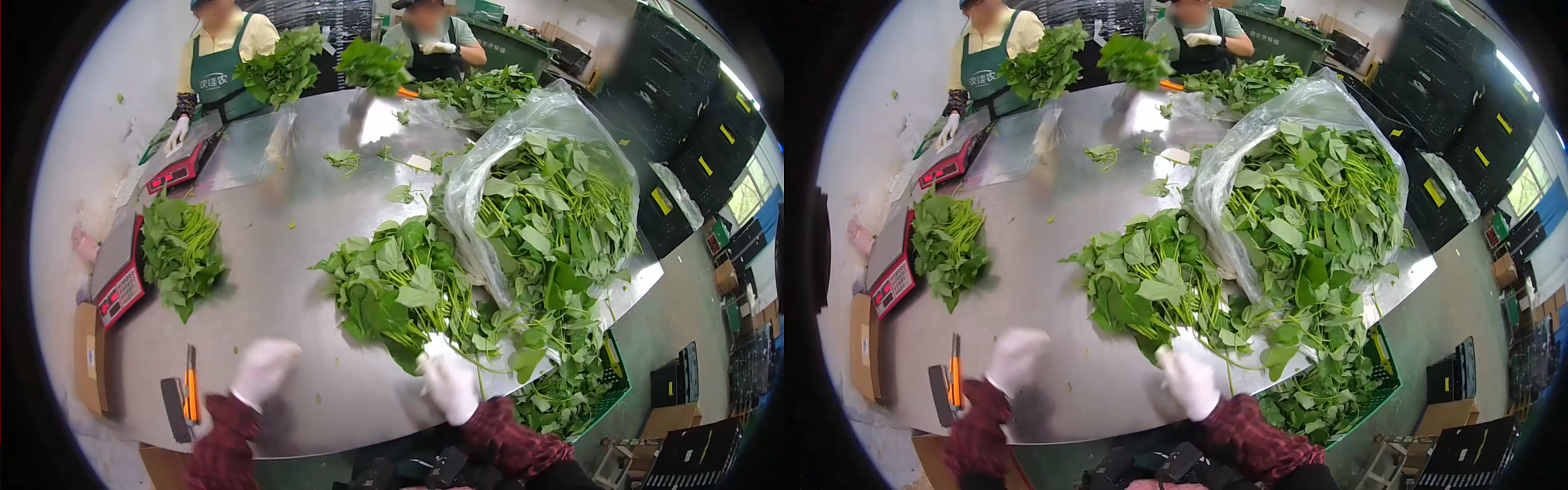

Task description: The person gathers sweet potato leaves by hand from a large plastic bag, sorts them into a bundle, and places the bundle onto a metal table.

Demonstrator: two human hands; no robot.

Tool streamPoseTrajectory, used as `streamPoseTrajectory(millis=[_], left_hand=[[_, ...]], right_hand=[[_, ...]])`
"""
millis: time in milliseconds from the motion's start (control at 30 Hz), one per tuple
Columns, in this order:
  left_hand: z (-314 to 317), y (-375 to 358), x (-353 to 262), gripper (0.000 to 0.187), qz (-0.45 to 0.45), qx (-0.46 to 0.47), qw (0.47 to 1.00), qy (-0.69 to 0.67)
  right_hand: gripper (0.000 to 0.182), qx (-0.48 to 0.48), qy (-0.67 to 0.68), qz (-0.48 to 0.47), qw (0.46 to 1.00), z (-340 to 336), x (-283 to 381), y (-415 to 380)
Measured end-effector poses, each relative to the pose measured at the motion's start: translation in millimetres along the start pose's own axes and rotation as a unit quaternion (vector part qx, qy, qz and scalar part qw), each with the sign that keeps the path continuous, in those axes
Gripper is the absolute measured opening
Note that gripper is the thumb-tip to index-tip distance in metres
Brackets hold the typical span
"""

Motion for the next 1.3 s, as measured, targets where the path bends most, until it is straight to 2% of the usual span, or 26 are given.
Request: streamPoseTrajectory(millis=[33, 67, 133, 200, 233, 267, 333, 367, 400, 467, 500, 533, 600, 667, 733, 800, 900, 933, 1000, 1033, 1067, 1100, 1133, 1200, 1267, 1300], left_hand=[[17, -13, -39, 0.013, 0.058, 0.043, 0.997, 0.006], [29, -29, -63, 0.013, 0.056, 0.028, 0.998, -0.013], [53, -58, -87, 0.013, -0.040, -0.044, 0.995, -0.081], [79, -81, -101, 0.014, -0.136, -0.105, 0.975, -0.138], [90, -87, -109, 0.013, -0.181, -0.127, 0.959, -0.180], [98, -91, -115, 0.013, -0.226, -0.148, 0.937, -0.222], [97, -90, -130, 0.014, -0.212, -0.142, 0.940, -0.227], [95, -82, -148, 0.015, -0.132, -0.102, 0.967, -0.195], [96, -77, -164, 0.016, -0.048, -0.058, 0.984, -0.161], [99, -85, -157, 0.019, -0.041, -0.058, 0.985, -0.154], [101, -89, -147, 0.019, -0.074, -0.060, 0.982, -0.161], [101, -89, -141, 0.019, -0.106, -0.061, 0.978, -0.170], [102, -82, -143, 0.019, -0.119, -0.069, 0.975, -0.172], [97, -73, -145, 0.018, -0.133, -0.077, 0.973, -0.170], [90, -59, -152, 0.018, -0.138, -0.100, 0.966, -0.196], [82, -36, -161, 0.017, -0.134, -0.119, 0.963, -0.202], [78, -15, -151, 0.017, -0.178, -0.177, 0.926, -0.282], [76, -7, -151, 0.018, -0.184, -0.182, 0.924, -0.282], [93, -4, -138, 0.023, -0.267, -0.180, 0.857, -0.402], [95, -2, -138, 0.023, -0.264, -0.183, 0.858, -0.401], [102, -7, -134, 0.025, -0.301, -0.188, 0.826, -0.439], [106, -9, -132, 0.026, -0.337, -0.190, 0.790, -0.476], [103, -8, -135, 0.026, -0.337, -0.191, 0.790, -0.475], [104, -10, -141, 0.028, -0.365, -0.178, 0.742, -0.533], [114, -20, -125, 0.024, -0.367, -0.175, 0.731, -0.548], [113, -22, -121, 0.021, -0.363, -0.171, 0.736, -0.545]], right_hand=[[0.018, -0.073, -0.013, -0.013, 0.997, -12, -17, 13], [0.018, -0.147, -0.026, -0.024, 0.989, -17, -40, 27], [0.020, -0.158, -0.094, -0.106, 0.977, -18, -33, 51], [0.025, -0.070, -0.256, -0.089, 0.960, 18, -53, 72], [0.024, -0.105, -0.251, -0.143, 0.951, 29, -61, 78], [0.026, -0.092, -0.273, -0.147, 0.946, 32, -64, 86], [0.028, -0.074, -0.229, -0.110, 0.964, 18, -48, 96], [0.030, -0.110, -0.226, -0.097, 0.963, 0, -33, 96], [0.026, -0.120, -0.130, -0.094, 0.980, -24, -12, 89], [0.024, -0.105, 0.063, -0.016, 0.992, -59, 9, 77], [0.023, -0.122, 0.177, 0.016, 0.976, -71, 9, 69], [0.025, -0.134, 0.208, 0.052, 0.968, -89, 25, 56], [0.025, -0.070, 0.225, 0.079, 0.969, -72, 1, 53], [0.021, -0.061, 0.129, 0.087, 0.986, -54, -26, 48], [0.021, -0.041, 0.185, 0.105, 0.976, -54, -9, 28], [0.019, -0.055, 0.218, 0.081, 0.971, -45, -6, 14], [0.016, -0.069, 0.210, 0.065, 0.973, -39, 7, -3], [0.015, -0.090, 0.118, -0.006, 0.989, -39, 12, -4], [0.014, -0.108, 0.118, -0.057, 0.985, -41, 22, -18], [0.013, -0.150, 0.068, -0.129, 0.978, -45, 31, -23], [0.012, -0.151, 0.056, -0.153, 0.975, -45, 33, -31], [0.013, -0.138, 0.066, -0.146, 0.977, -39, 28, -34], [0.013, -0.124, 0.076, -0.138, 0.980, -32, 22, -37], [0.015, -0.122, 0.081, -0.155, 0.977, -25, 21, -41], [0.018, -0.118, 0.086, -0.168, 0.975, -25, 23, -46], [0.019, 0.014, 0.186, -0.035, 0.982, -11, 17, -42]])
Point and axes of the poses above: each hand's wrist, its own y-axis towards the middle knuckle, its own z-axis out of the palm, x = y × z, the point moved 9 cm from there along y, towards the middle knuckle, and after that the axes turned 9 degrees about -x, right-handed, at the moved point
